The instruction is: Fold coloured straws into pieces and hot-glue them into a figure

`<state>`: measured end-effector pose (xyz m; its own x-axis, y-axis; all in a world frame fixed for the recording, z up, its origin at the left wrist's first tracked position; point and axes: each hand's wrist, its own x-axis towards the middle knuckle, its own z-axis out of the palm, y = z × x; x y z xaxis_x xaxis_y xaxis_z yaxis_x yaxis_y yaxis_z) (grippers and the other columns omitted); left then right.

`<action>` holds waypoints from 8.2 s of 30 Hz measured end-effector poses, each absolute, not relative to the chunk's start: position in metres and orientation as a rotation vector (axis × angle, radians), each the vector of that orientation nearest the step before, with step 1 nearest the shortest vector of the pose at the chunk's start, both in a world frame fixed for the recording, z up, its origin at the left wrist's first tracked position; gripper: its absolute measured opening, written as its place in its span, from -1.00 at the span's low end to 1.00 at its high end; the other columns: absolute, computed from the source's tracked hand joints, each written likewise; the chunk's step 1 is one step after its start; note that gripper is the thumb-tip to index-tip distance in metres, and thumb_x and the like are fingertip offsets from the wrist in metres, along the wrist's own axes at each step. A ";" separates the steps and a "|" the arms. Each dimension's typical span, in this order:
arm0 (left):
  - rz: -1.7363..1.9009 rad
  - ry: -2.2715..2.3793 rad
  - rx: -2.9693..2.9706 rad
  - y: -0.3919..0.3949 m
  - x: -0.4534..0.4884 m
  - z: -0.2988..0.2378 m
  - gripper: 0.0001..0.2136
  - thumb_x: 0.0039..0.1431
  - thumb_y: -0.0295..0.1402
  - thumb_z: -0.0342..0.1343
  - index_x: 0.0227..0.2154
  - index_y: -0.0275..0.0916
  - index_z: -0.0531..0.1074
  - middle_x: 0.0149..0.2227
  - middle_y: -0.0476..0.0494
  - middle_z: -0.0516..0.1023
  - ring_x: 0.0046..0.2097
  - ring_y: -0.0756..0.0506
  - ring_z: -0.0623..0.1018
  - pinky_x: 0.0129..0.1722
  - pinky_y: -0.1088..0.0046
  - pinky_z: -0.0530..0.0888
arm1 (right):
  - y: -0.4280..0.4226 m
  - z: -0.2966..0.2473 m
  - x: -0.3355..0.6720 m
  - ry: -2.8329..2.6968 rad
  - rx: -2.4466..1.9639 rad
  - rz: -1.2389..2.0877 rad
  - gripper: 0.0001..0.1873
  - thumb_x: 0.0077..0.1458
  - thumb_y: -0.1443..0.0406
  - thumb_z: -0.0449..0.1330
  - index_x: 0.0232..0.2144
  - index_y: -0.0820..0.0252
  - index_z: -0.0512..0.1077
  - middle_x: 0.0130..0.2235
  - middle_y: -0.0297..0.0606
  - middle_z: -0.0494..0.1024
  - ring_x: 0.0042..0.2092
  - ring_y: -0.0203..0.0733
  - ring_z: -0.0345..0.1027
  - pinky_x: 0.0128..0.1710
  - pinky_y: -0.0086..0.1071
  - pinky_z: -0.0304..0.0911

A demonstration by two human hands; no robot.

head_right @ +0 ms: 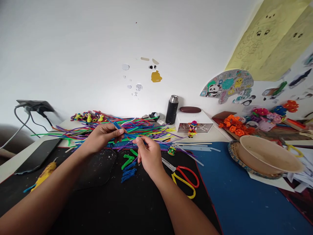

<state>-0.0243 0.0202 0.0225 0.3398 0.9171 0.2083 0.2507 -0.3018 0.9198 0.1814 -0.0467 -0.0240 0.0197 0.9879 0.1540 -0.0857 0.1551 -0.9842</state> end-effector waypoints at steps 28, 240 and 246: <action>0.275 0.995 2.373 0.004 -0.004 0.011 -0.71 0.17 -0.29 0.22 -0.65 -0.16 0.42 -0.65 -0.01 0.41 -0.59 -0.04 0.29 -0.50 0.41 0.12 | -0.044 -0.037 0.183 -1.495 -1.227 0.872 -0.59 0.32 -0.04 0.20 -0.42 0.09 0.49 -0.66 -0.45 0.31 -0.63 -0.26 0.22 -0.58 -0.40 0.06; 0.896 0.865 1.324 0.013 0.006 0.010 -0.49 -0.15 0.13 0.51 -0.52 -0.28 0.56 -0.55 -0.06 0.56 -0.52 0.00 0.48 -0.48 0.47 0.45 | -0.042 -0.037 0.174 -0.970 -0.852 1.233 -0.54 0.14 -0.06 0.41 -0.38 0.12 0.36 -0.64 -0.57 0.30 -0.69 -0.40 0.15 -0.70 -0.50 0.01; 0.904 0.848 1.323 0.012 0.005 0.013 -0.51 -0.15 0.08 0.53 -0.44 -0.28 0.60 -0.53 -0.06 0.56 -0.50 -0.01 0.50 -0.50 0.49 0.43 | -0.041 -0.038 0.174 -1.011 -0.879 1.281 -0.53 0.11 -0.06 0.41 -0.41 0.11 0.32 -0.65 -0.58 0.27 -0.70 -0.39 0.16 -0.70 -0.49 0.01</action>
